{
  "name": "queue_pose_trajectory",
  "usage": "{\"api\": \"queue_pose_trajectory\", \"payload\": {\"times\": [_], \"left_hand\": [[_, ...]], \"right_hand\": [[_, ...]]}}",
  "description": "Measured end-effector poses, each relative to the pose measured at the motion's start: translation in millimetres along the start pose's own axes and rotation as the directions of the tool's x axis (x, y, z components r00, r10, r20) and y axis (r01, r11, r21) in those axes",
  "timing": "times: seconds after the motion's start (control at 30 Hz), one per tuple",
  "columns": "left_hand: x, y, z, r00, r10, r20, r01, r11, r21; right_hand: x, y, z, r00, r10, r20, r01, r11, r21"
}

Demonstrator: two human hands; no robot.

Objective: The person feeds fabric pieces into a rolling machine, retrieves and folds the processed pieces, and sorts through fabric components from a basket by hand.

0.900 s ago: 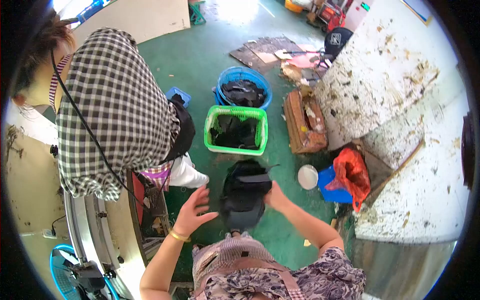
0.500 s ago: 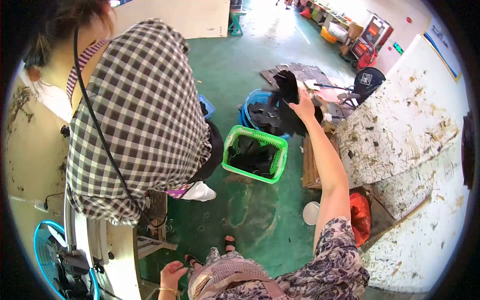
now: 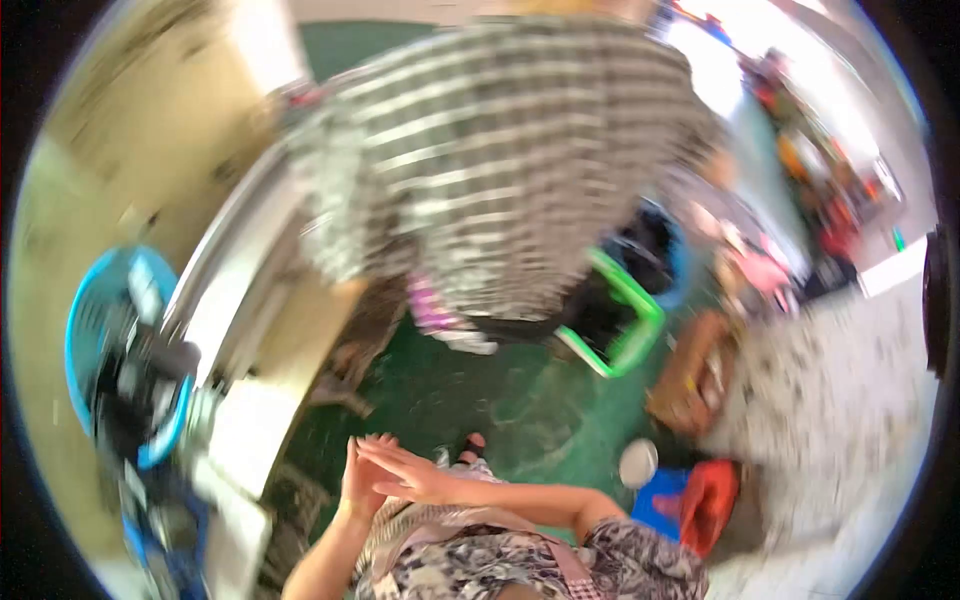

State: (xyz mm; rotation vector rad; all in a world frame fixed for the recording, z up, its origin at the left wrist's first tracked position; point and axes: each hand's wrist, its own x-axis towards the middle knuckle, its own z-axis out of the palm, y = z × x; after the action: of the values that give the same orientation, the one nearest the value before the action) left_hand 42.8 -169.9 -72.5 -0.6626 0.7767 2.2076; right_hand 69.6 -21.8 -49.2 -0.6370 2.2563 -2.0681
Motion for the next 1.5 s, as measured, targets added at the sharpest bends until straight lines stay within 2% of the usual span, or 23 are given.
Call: {"api": "queue_pose_trajectory", "payload": {"times": [0.17,0.23,0.33,0.37,0.4,0.47,0.53,0.7,0.73,0.8,0.87,0.93,1.0,1.03,1.13,1.17,1.2,1.27,1.3,1.37,1.4,1.43,1.5], "left_hand": [[-34.4,55.2,26.2,0.926,0.328,-0.187,-0.348,0.934,-0.083],[-44.7,74.5,32.4,0.948,0.274,-0.165,-0.3,0.939,-0.168],[-85.4,117.7,-9.5,0.954,0.295,0.042,-0.298,0.953,0.061],[-93.1,136.2,-44.7,0.948,0.318,0.027,-0.309,0.894,0.325],[-129.0,170.3,-41.7,0.888,0.44,-0.136,-0.305,0.783,0.542],[-155.0,209.4,-92.1,0.606,0.789,-0.102,-0.527,0.494,0.691],[-190.4,245.5,-111.6,0.546,0.823,-0.156,-0.568,0.501,0.653],[-248.1,310.1,-25.9,0.552,0.73,0.403,-0.81,0.354,0.467],[-261.4,321.0,-4.7,0.637,0.626,0.45,-0.771,0.524,0.361],[-263.7,323.9,17.8,0.505,0.637,0.582,-0.859,0.433,0.272],[-272.9,331.2,22.9,0.364,0.765,0.531,-0.931,0.324,0.17],[-276.3,335.0,10.9,0.352,0.8,0.486,-0.936,0.295,0.191],[-277.8,339.2,0.2,0.053,0.929,0.366,-0.967,-0.044,0.25],[-294.2,348.2,-6.3,0.416,0.826,0.379,-0.831,0.176,0.527],[-293.7,363.5,-3.7,0.287,0.905,0.315,-0.919,0.168,0.357],[-299.1,367.6,-5.1,0.568,0.662,0.49,-0.817,0.382,0.431],[-303.1,362.0,-10.0,0.566,0.653,0.504,-0.82,0.38,0.429],[-302.5,346.5,-22.5,0.703,0.405,0.585,-0.519,0.854,0.032],[-289.0,351.1,-38.7,0.422,0.59,0.688,-0.906,0.262,0.331],[-288.4,344.9,-83.7,0.446,0.692,0.568,-0.886,0.253,0.388],[-287.9,346.2,-109.6,0.644,0.659,0.389,-0.705,0.313,0.637],[-272.1,337.9,-136.0,0.67,0.714,0.204,-0.607,0.369,0.703],[-245.7,327.0,-176.1,0.501,0.865,-0.032,-0.508,0.324,0.798]], "right_hand": [[82.9,10.1,77.0,0.98,-0.188,0.064,0.197,0.955,-0.221],[114.7,29.8,91.0,0.995,0.068,0.076,-0.037,0.934,-0.356],[176.1,30.8,133.9,0.993,0.076,0.087,-0.061,0.986,-0.158],[196.2,21.7,152.6,0.98,0.026,0.199,0.013,0.981,-0.193],[219.5,4.8,171.8,0.951,-0.006,0.309,0.078,0.972,-0.221],[270.7,-7.7,216.6,0.92,-0.124,0.372,0.217,0.951,-0.219],[328.4,-0.3,258.1,0.915,-0.11,0.389,0.218,0.945,-0.245],[479.9,47.6,342.5,0.71,-0.508,0.488,0.704,0.482,-0.521],[499.5,36.2,351.2,0.717,-0.394,0.575,0.697,0.39,-0.602],[540.1,47.6,371.2,0.731,-0.082,0.678,0.678,0.201,-0.707],[567.6,59.8,388.1,0.742,0.208,0.637,0.592,0.242,-0.769],[566.9,59.9,394.8,0.755,0.229,0.614,0.549,0.29,-0.784],[561.4,55.4,400.6,0.771,0.24,0.59,0.564,0.175,-0.807],[554.9,57.5,403.2,0.779,0.182,0.6,0.578,0.165,-0.799],[522.9,67.4,393.7,0.731,0.018,0.682,0.669,0.18,-0.721],[512.9,75.1,395.7,0.705,-0.058,0.706,0.701,0.205,-0.683],[508.9,66.6,391.0,0.693,-0.143,0.707,0.719,0.212,-0.662],[497.7,58.3,377.0,0.719,-0.185,0.669,0.692,0.277,-0.667],[485.9,28.0,371.8,0.773,-0.121,0.623,0.62,0.355,-0.699],[465.9,-17.9,354.2,0.823,-0.118,0.556,0.515,0.569,-0.641],[456.6,-44.4,343.8,0.865,-0.031,0.5,0.393,0.661,-0.64],[448.5,-63.9,332.6,0.891,0.002,0.454,0.301,0.747,-0.592],[433.6,-78.8,312.0,0.871,0.071,0.486,0.076,0.958,-0.277]]}}
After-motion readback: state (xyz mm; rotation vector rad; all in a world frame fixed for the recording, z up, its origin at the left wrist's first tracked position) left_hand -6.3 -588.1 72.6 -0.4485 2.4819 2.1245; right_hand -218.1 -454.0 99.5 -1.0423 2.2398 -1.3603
